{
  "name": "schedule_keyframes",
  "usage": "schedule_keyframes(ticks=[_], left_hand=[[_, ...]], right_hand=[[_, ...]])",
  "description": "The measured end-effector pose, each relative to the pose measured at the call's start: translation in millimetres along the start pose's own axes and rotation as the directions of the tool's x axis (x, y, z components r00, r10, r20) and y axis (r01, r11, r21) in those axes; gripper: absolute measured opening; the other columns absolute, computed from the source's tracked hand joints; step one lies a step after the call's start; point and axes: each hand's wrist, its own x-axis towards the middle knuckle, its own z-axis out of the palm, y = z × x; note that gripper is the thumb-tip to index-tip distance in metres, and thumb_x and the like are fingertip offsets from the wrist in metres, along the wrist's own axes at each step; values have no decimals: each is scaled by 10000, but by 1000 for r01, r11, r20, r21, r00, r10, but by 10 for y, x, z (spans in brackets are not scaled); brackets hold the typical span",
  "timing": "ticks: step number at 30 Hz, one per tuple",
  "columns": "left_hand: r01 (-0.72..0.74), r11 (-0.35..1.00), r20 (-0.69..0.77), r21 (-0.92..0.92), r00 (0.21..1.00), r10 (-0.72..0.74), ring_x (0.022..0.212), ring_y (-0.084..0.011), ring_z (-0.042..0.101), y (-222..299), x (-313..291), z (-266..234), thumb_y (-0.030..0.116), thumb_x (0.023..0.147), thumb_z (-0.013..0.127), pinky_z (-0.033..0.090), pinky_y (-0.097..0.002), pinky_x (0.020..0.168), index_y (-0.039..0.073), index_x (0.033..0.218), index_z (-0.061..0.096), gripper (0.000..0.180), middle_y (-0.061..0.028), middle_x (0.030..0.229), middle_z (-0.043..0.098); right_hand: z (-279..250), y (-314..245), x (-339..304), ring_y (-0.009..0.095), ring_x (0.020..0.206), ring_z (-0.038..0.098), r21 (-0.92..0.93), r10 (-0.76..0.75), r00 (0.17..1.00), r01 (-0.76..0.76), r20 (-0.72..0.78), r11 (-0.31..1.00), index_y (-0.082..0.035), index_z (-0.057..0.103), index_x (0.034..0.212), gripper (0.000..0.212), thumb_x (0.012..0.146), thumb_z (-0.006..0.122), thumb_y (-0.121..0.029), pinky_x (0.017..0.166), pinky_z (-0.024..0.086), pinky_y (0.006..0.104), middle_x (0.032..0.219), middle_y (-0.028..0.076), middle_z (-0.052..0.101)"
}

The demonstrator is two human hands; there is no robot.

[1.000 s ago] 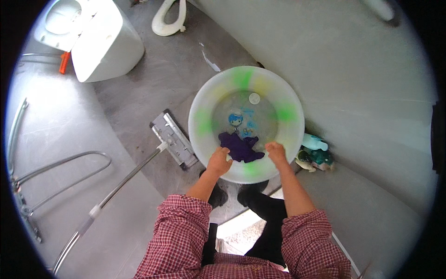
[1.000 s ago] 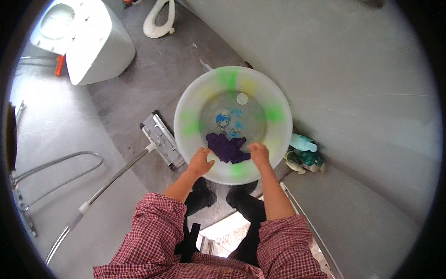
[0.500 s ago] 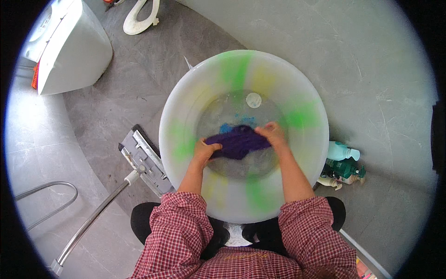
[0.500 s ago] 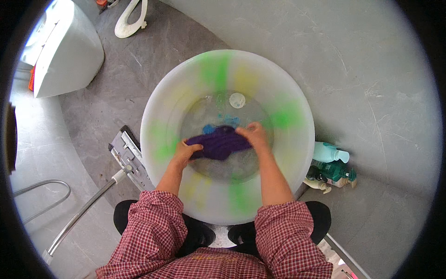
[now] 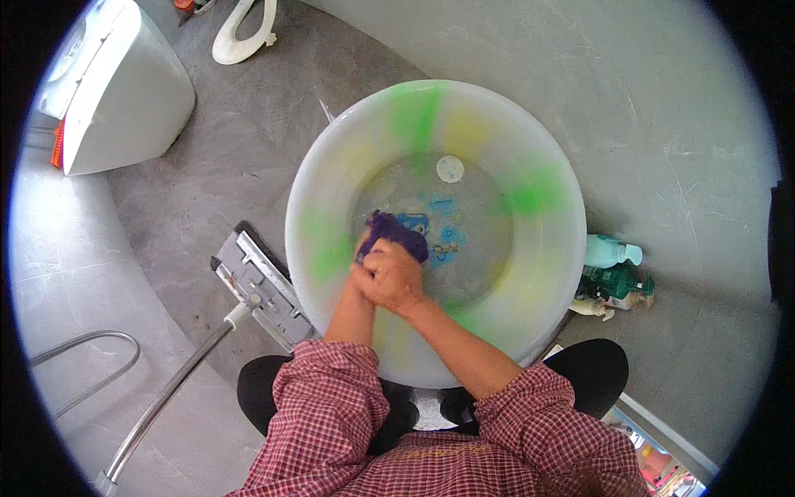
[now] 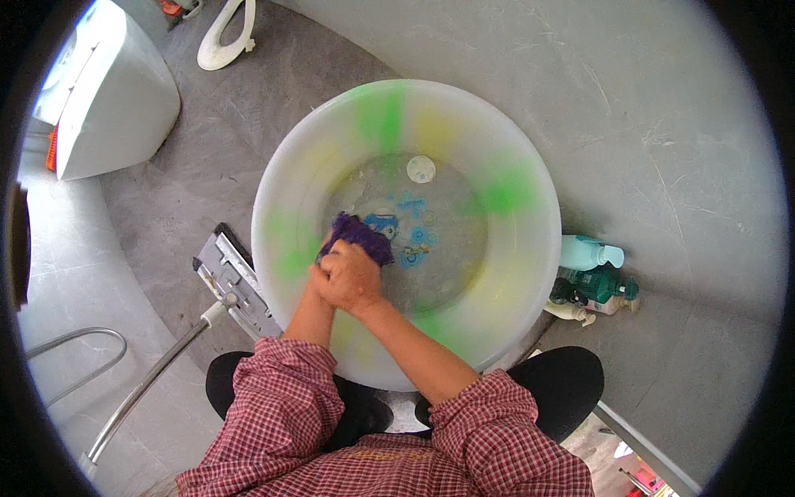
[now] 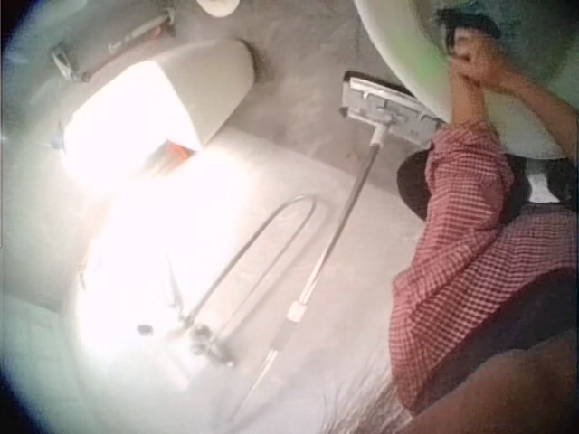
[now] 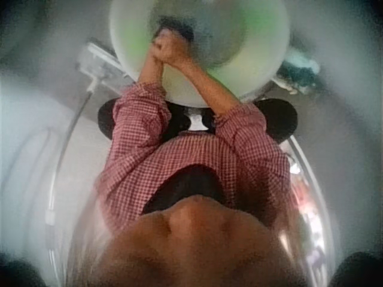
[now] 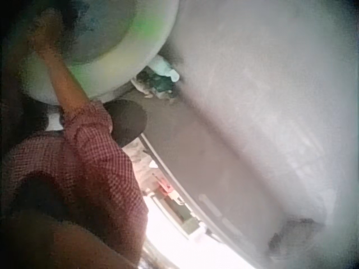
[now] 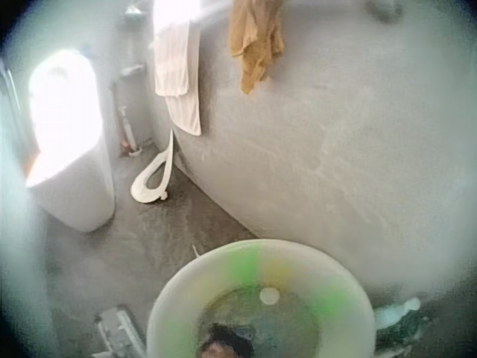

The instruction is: The person washes a purple cloth by hand in a basin of soapy water, rinses it under running water, wrings it out, and places it on a pink chair. They also retrieve and use a mop during the process.

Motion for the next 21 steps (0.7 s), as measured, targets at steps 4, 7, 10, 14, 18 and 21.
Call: schedule_keyframes(ticks=[4, 7, 10, 14, 18, 21], left_hand=[[-116, 993, -267, 12, 957, 115, 814, -203, 654, -323, 177, 245, 418, 936, 538, 562, -399, 752, 101, 1047, 581, 338, -70, 959, 646], [-27, 950, -199, 312, 976, 93, 861, -190, 650, -139, 132, 288, 136, 870, 549, 554, -341, 780, 79, 1045, 594, 190, -56, 1002, 647], [266, 329, -332, 906, 929, 164, 968, -207, 630, 79, 10, 248, 102, 802, 594, 515, -352, 858, 66, 1027, 590, 227, -53, 1002, 643], [323, 594, -540, 737, 810, 228, 1127, -264, 563, 11, -102, 270, 306, 796, 696, 431, -453, 972, 142, 1161, 584, 415, -115, 1133, 620], [228, 948, -563, 222, 824, -67, 1192, -316, 521, -11, -122, 226, 594, 797, 640, 377, -542, 1022, 258, 1296, 532, 610, -153, 1287, 553], [110, 994, -138, -26, 984, -113, 1046, -304, 578, 122, -84, 26, 724, 829, 483, 485, -511, 895, 164, 1097, 607, 633, -113, 1177, 591]], right_hand=[[-106, 597, 396, 318, 755, 594, -223, -84, 942, 10, -325, 975, -89, 636, 617, 132, 699, 652, -191, 640, 491, 424, 798, 110, 615], [-657, 1337, 537, 333, 739, 611, -252, 112, 964, -174, -242, 952, -78, 661, 637, 188, 708, 644, -251, 687, 493, 415, 789, 159, 631], [-1201, 1798, 435, 336, 1065, 590, -587, 691, 706, -495, 158, 640, -109, 728, 960, 440, 737, 657, -481, 904, 453, 424, 1183, 181, 610], [-765, 1713, 217, 387, 1428, 148, -440, 787, 617, -700, 23, 562, -196, 304, 1482, 969, 725, 605, -720, 1119, 119, 609, 1523, 169, 275], [63, 1039, 212, 370, 1070, 566, 16, 421, 884, -433, 202, 901, -55, 614, 1066, 479, 787, 650, -443, 896, 463, 436, 1179, 212, 563], [94, 345, -2, 353, 773, 616, -13, 16, 992, -14, 122, 1000, -38, 607, 716, 355, 745, 682, -384, 668, 501, 454, 808, 151, 597]])
